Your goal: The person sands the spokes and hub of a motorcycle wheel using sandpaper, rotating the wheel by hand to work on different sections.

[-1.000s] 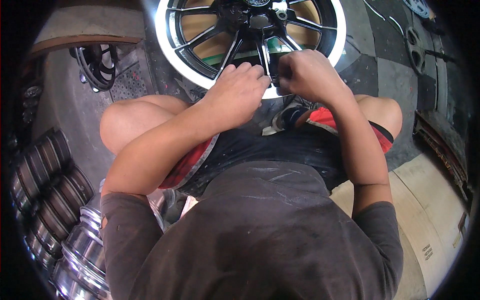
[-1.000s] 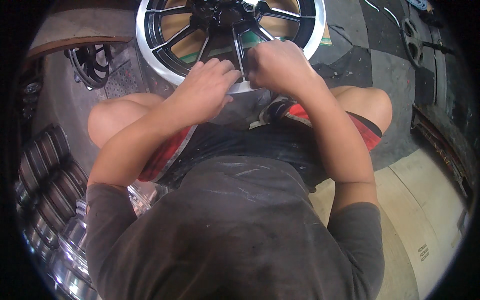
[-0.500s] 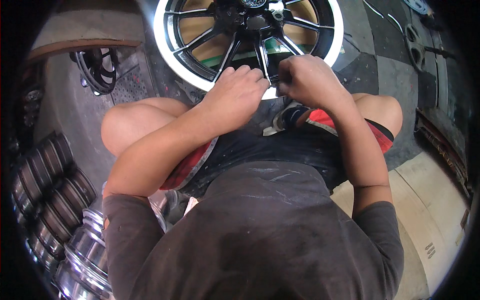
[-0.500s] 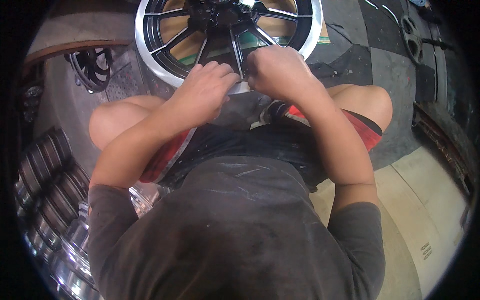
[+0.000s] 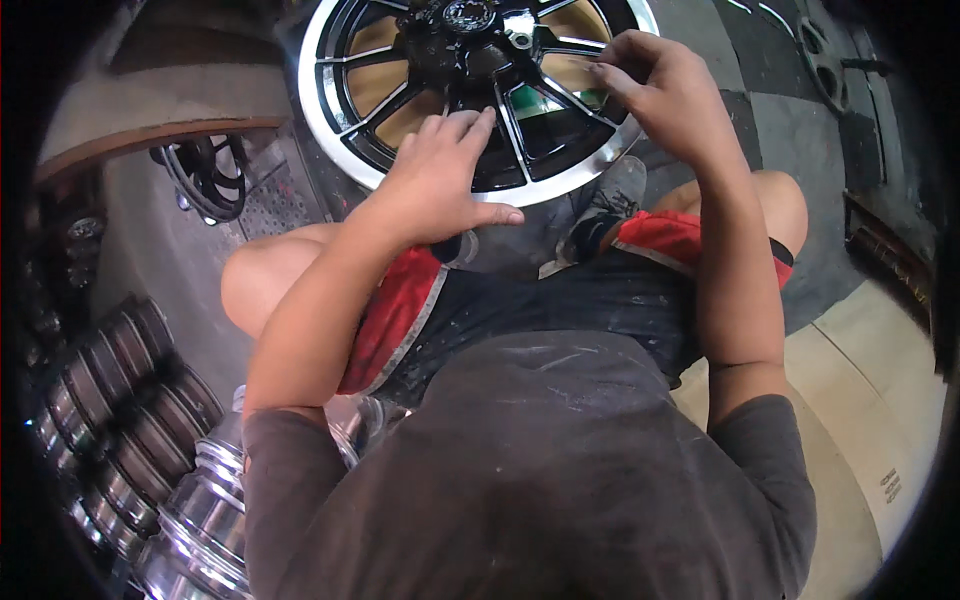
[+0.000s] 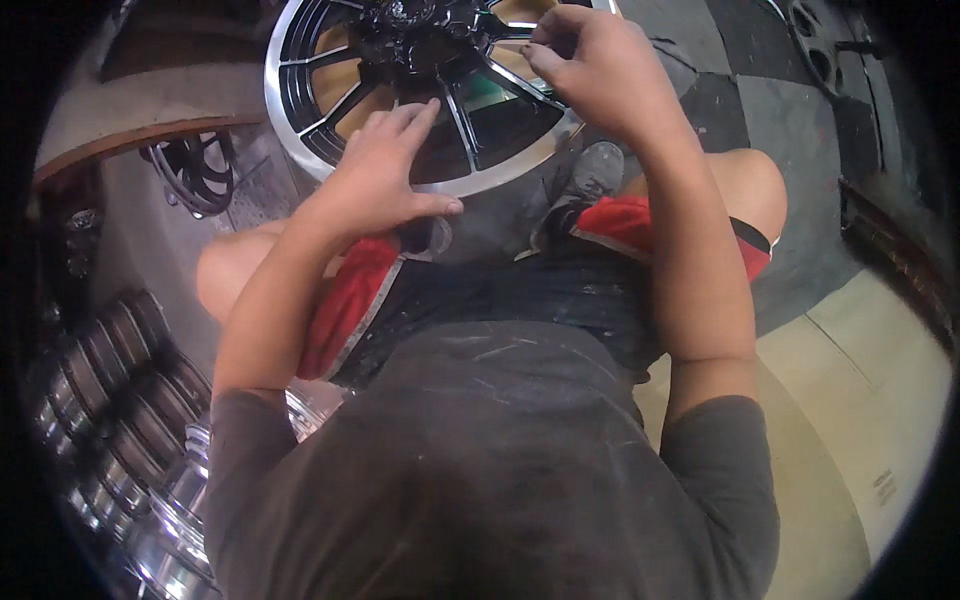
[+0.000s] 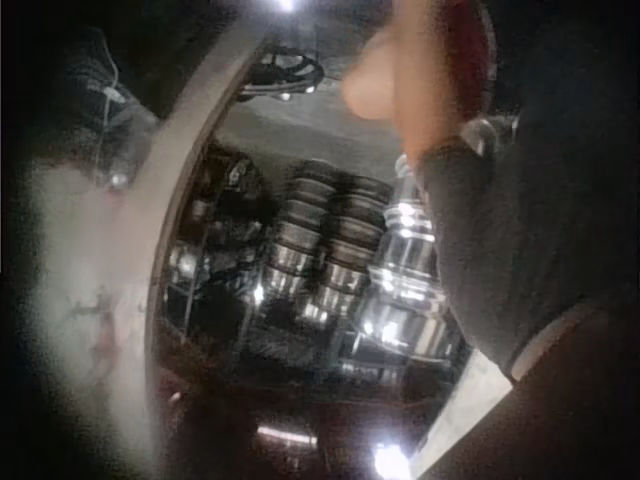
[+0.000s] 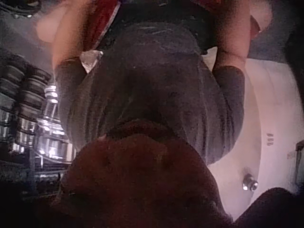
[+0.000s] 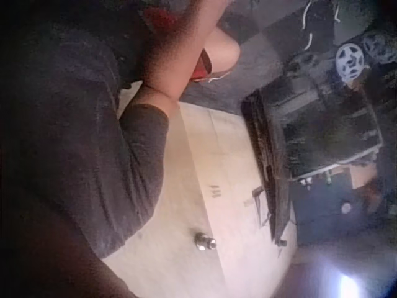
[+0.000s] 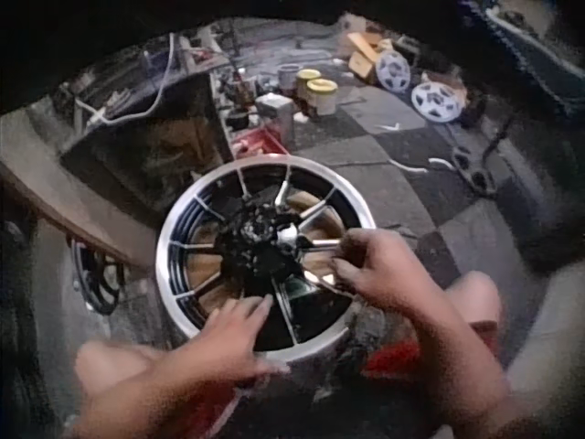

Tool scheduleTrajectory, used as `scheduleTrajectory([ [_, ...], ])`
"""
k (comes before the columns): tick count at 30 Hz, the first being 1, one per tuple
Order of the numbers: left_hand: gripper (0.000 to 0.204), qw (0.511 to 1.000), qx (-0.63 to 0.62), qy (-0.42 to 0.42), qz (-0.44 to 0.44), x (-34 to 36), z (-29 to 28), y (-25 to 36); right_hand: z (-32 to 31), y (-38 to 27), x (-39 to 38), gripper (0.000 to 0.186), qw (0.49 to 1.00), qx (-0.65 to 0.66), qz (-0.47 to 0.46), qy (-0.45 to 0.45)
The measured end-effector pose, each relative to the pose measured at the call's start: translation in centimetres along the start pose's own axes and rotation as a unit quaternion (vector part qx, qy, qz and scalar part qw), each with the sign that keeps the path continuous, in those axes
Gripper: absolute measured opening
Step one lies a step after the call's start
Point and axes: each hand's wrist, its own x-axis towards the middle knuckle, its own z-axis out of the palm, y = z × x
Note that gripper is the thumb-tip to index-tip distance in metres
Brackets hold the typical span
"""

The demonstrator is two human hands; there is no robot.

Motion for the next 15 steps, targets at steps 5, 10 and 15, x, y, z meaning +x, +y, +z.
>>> scheduleTrajectory([
  [5, 0.125, 1.0, 0.016, -0.022, -0.002, 0.9, 0.6, 1.0, 0.8, 0.5, 0.0, 0.025, 0.999, 0.02, -0.049, -0.002],
  [10, 0.126, 0.997, 0.038, -0.06, 0.028, 0.5, 0.3, 1.4, 0.2, 0.1, -0.6, 0.026, 0.999, 0.05, -0.007, 0.003],
  [15, 0.12, 0.99, -0.016, -0.127, 0.06, -0.3, -0.1, 2.7, 0.3, 1.4, -0.6, 0.028, 0.999, 0.022, -0.023, 0.035],
])
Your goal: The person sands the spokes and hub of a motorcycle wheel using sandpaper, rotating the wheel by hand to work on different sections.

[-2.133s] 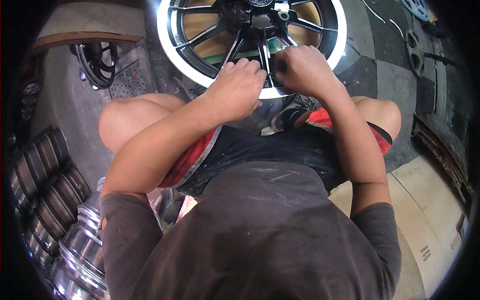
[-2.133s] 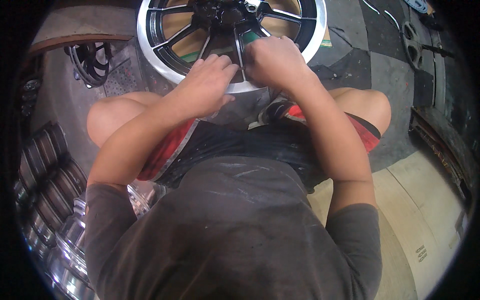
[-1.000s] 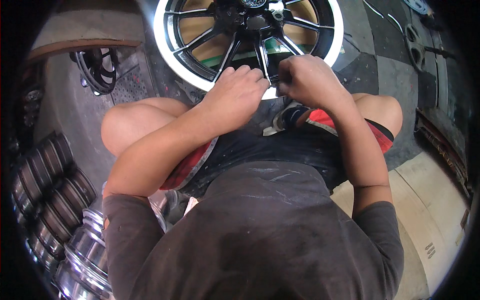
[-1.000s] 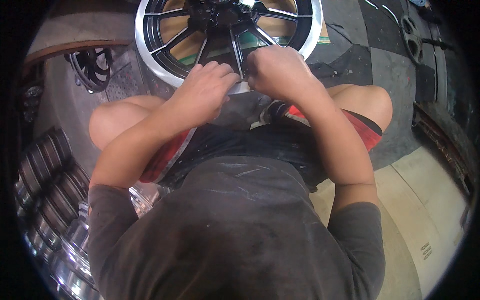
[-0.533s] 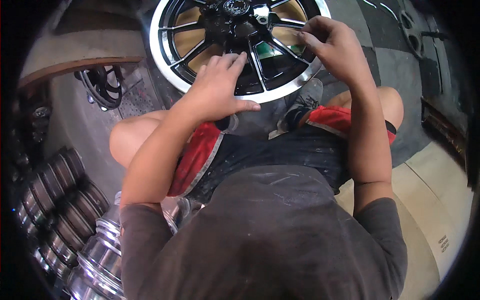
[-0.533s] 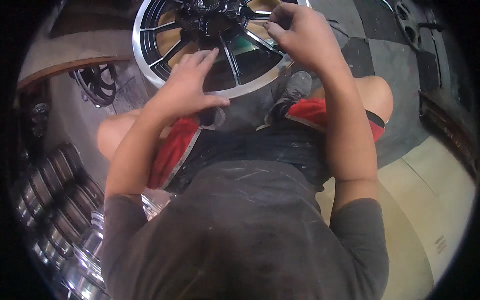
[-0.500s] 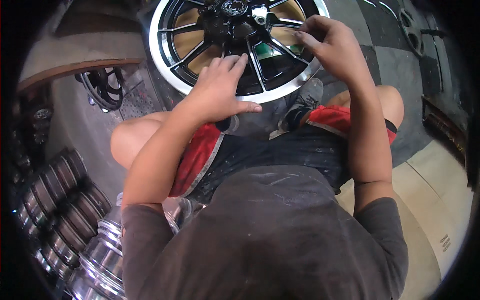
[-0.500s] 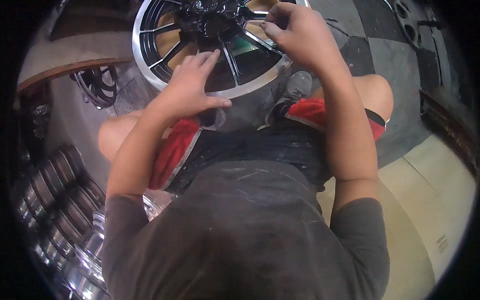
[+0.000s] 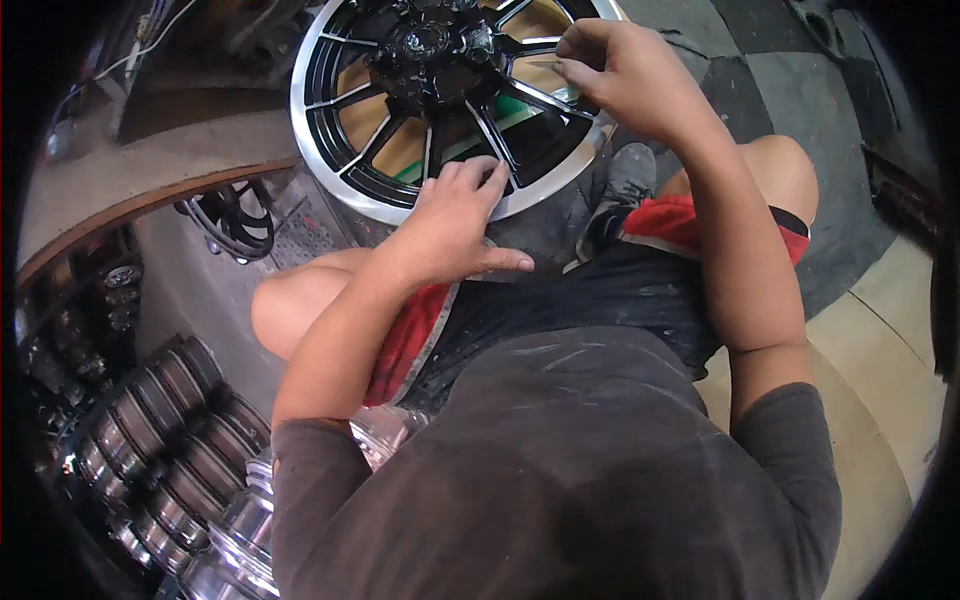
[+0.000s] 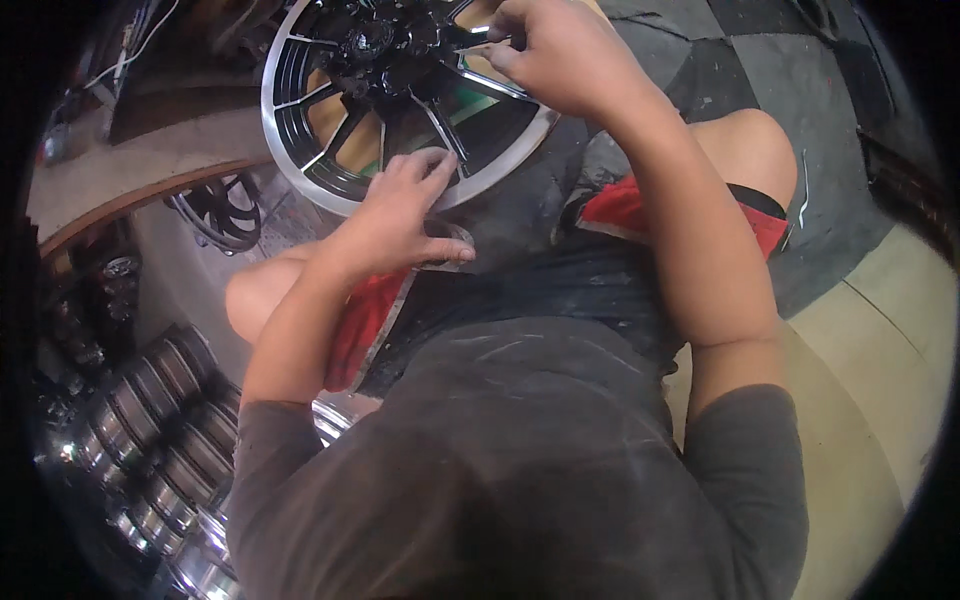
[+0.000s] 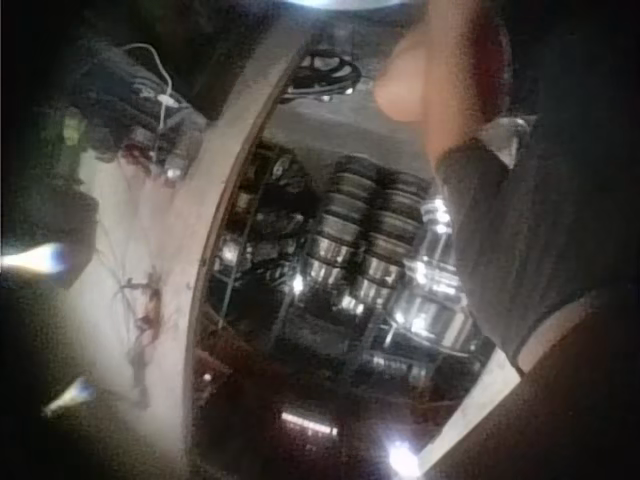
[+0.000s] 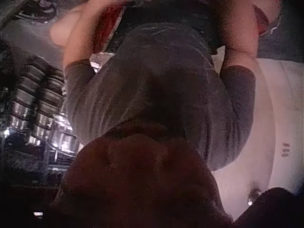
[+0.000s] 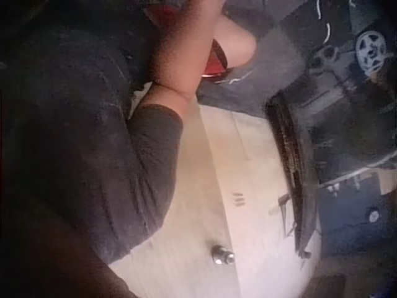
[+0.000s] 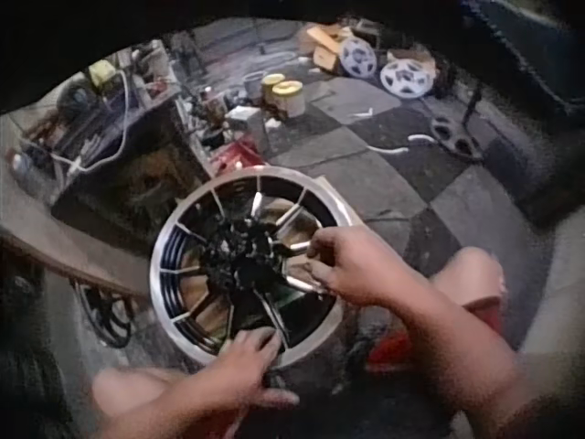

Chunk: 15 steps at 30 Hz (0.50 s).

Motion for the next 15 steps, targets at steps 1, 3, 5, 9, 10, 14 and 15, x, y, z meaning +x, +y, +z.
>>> scheduleTrajectory([
  [1, 0.12, 1.0, 0.003, -0.002, 0.001, -0.2, -0.1, 0.0, -0.1, -0.2, 0.1, 0.027, 1.0, 0.002, 0.013, -0.013],
  [3, 0.088, 0.994, -0.1, 0.039, 0.029, -0.5, -0.4, -0.1, -0.2, -0.8, 0.3, 0.026, 0.999, 0.005, 0.027, -0.024],
  [5, 0.066, 0.97, -0.243, 0.009, 0.028, -0.2, -2.8, -1.3, -0.4, -1.5, 0.3, 0.025, 0.995, 0.051, 0.071, -0.045],
  [9, 0.031, 0.903, -0.391, 0.155, -0.089, -0.6, -6.0, -2.3, -0.1, -1.0, 0.3, 0.024, 0.998, 0.048, 0.031, -0.029],
  [10, 0.032, 0.891, -0.396, 0.208, -0.079, -0.7, -6.1, -2.6, 0.4, -1.0, 0.3, 0.022, 0.991, 0.129, -0.023, -0.028],
  [14, 0.032, 0.833, -0.478, 0.278, -0.01, 0.1, -4.4, -2.2, 2.5, -2.0, -0.1, 0.015, 0.882, 0.433, -0.045, -0.181],
  [15, 0.032, 0.832, -0.477, 0.283, -0.011, 0.3, -3.9, -1.5, 3.2, -2.9, -0.6, 0.013, 0.854, 0.473, -0.022, -0.215],
])
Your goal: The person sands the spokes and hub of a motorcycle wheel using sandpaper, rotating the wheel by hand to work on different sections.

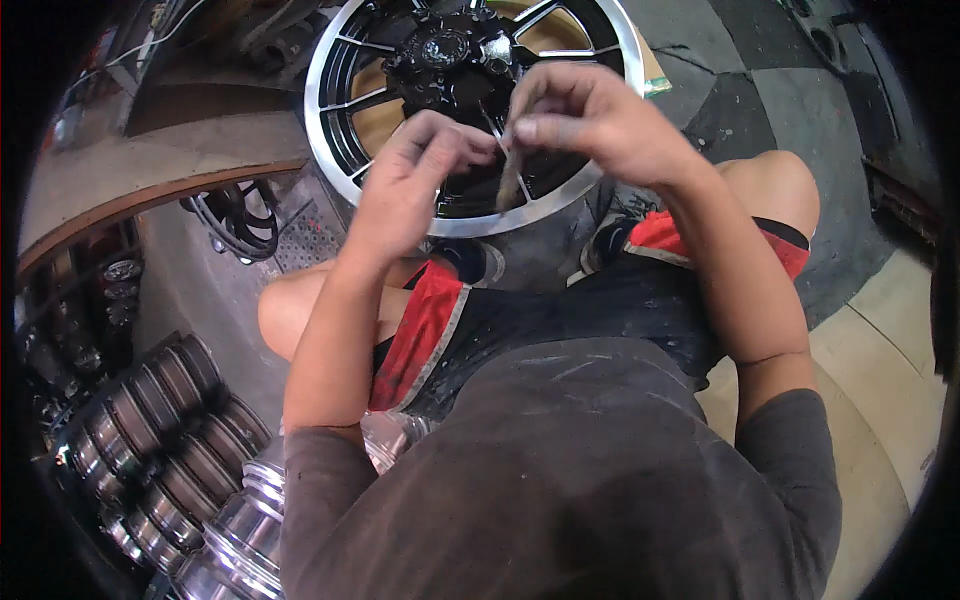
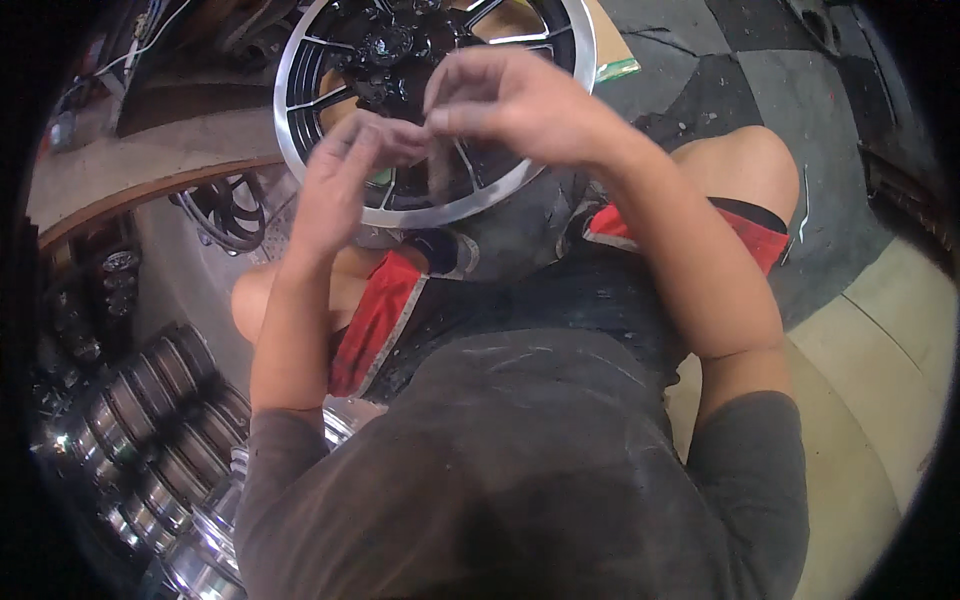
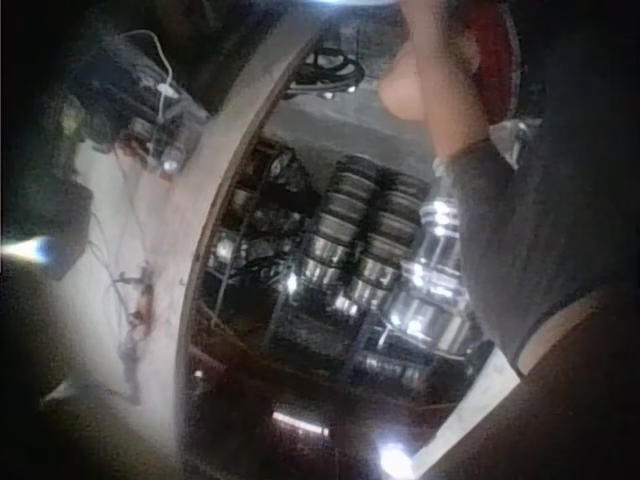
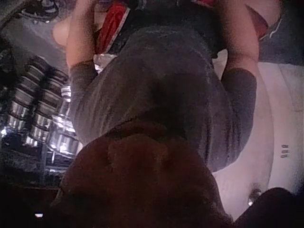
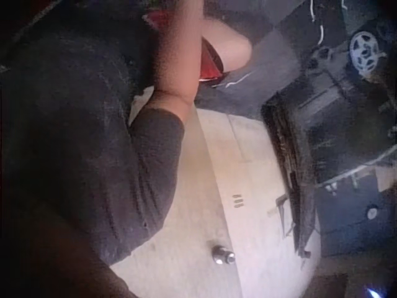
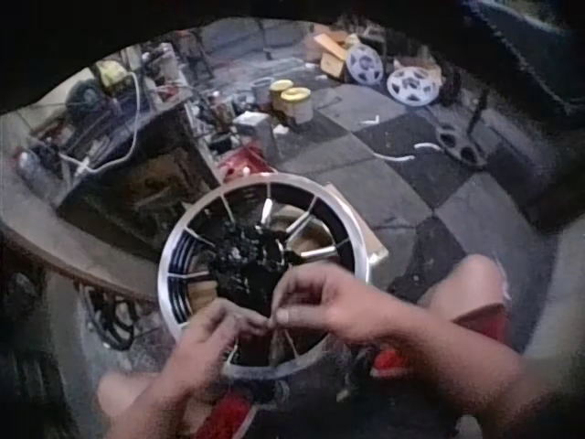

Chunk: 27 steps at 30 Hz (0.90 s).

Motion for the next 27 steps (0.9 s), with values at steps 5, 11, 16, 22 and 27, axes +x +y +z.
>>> scheduleTrajectory([
  [5, 0.036, 0.973, -0.075, -0.072, -0.205, -0.2, 0.2, -0.2, 0.8, 0.7, 0.0, 0.021, 0.995, -0.066, 0.07, -0.019],
  [11, 0.017, 0.944, 0.33, 0.001, -0.025, 0.5, -0.2, -1.1, -1.2, 2.8, 0.7, 0.029, 0.952, -0.283, 0.053, 0.103],
  [16, 0.016, 0.886, 0.458, 0.022, 0.062, 1.1, 0.4, -0.6, -0.2, 5.2, 1.9, 0.018, 0.869, -0.469, -0.083, 0.136],
  [22, 0.02, 0.834, 0.541, 0.03, 0.106, 1.9, -0.1, -1.2, -0.7, 6.6, 3.8, 0.014, 0.798, -0.56, -0.172, 0.143],
  [27, 0.021, 0.819, 0.568, 0.019, 0.078, 1.7, 0.3, -0.4, -0.5, 7.6, 4.0, 0.013, 0.781, -0.579, -0.175, 0.156],
])
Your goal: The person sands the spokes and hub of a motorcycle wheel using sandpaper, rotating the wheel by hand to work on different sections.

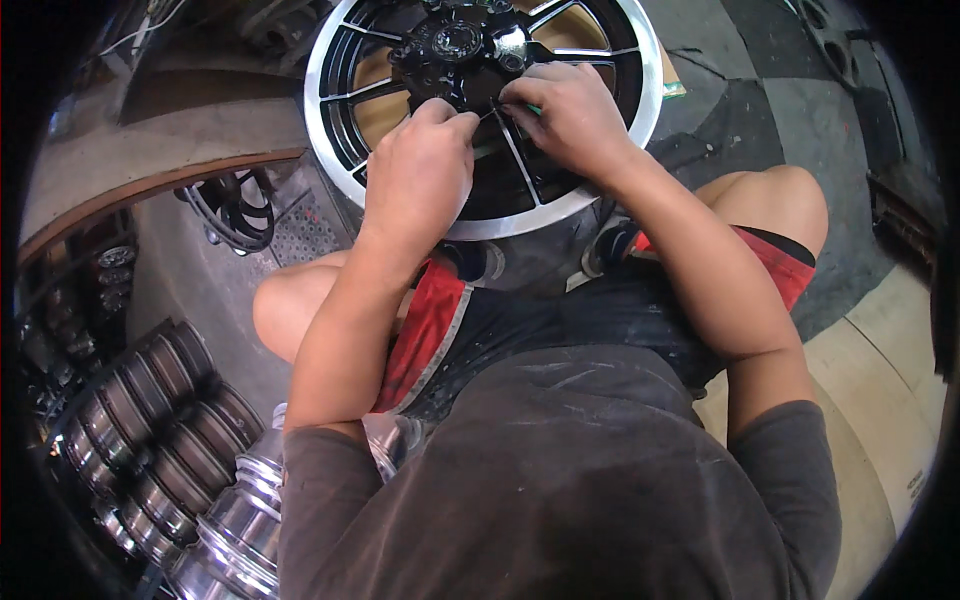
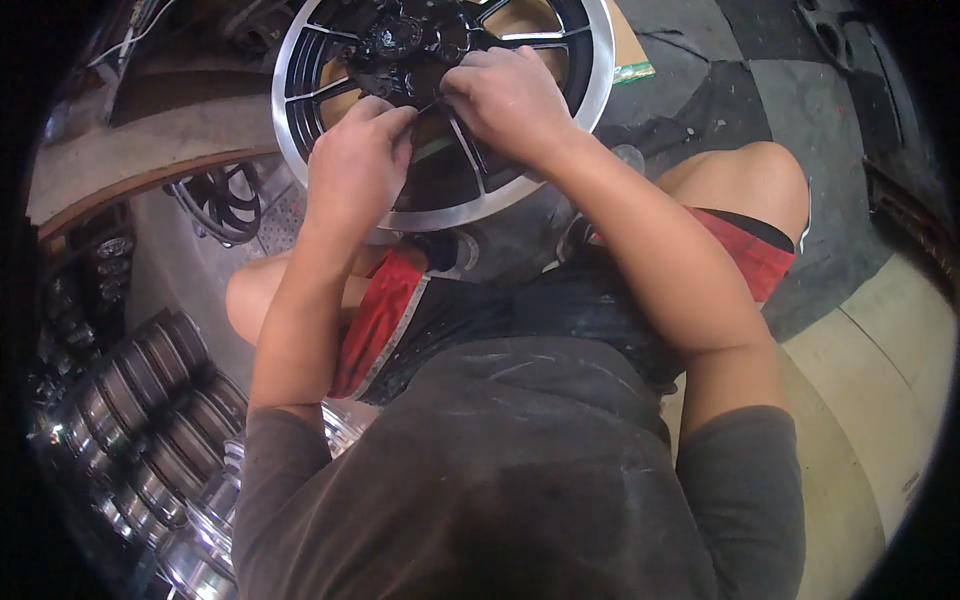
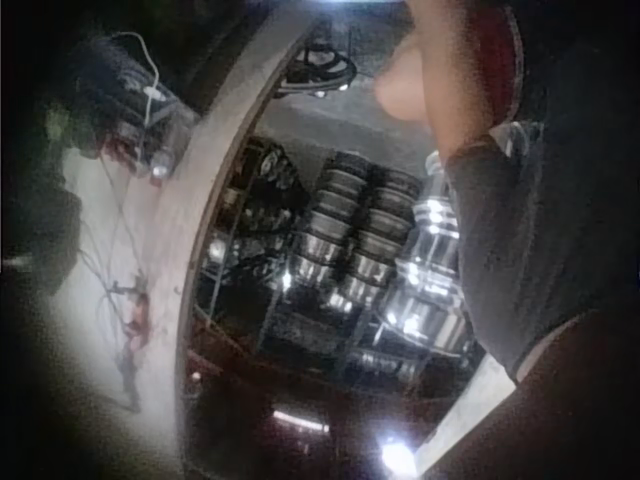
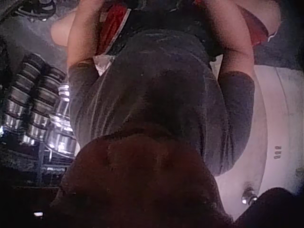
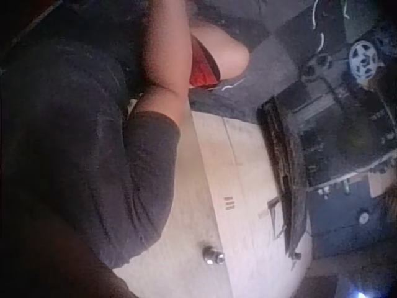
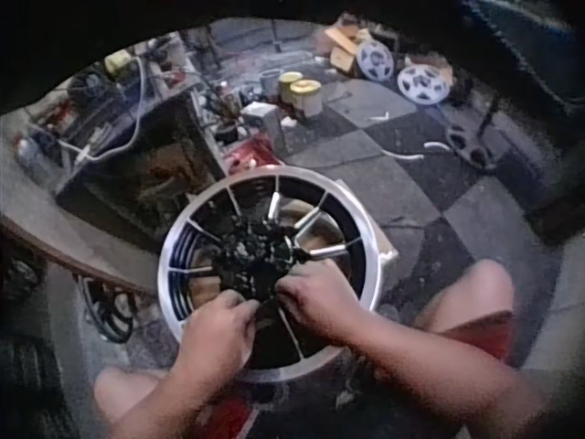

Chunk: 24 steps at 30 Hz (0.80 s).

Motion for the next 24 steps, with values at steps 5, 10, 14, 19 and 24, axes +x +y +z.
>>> scheduleTrajectory([
  [5, 0.02, 1.0, 0.013, -0.007, -0.003, 0.0, 0.1, 0.1, -0.1, -0.1, 0.1, 0.012, 1.0, -0.009, -0.006, 0.008],
  [10, 0.02, 1.0, 0.024, -0.006, 0.001, 0.0, 0.0, 0.3, 0.0, -0.1, 0.0, 0.011, 1.0, -0.003, -0.013, 0.017],
  [14, 0.019, 0.999, 0.029, -0.013, -0.003, 0.1, -0.1, 0.6, -0.1, -0.3, 0.0, 0.011, 1.0, -0.01, -0.007, 0.007],
  [19, 0.02, 0.999, 0.045, -0.025, -0.01, 0.0, 0.2, 0.7, 0.1, -0.2, -0.1, 0.011, 1.0, -0.006, -0.005, 0.0],
  [24, 0.021, 0.998, 0.045, -0.042, -0.026, -0.1, 0.3, 1.2, 0.4, 0.2, -0.4, 0.011, 1.0, 0.005, -0.012, -0.001],
])
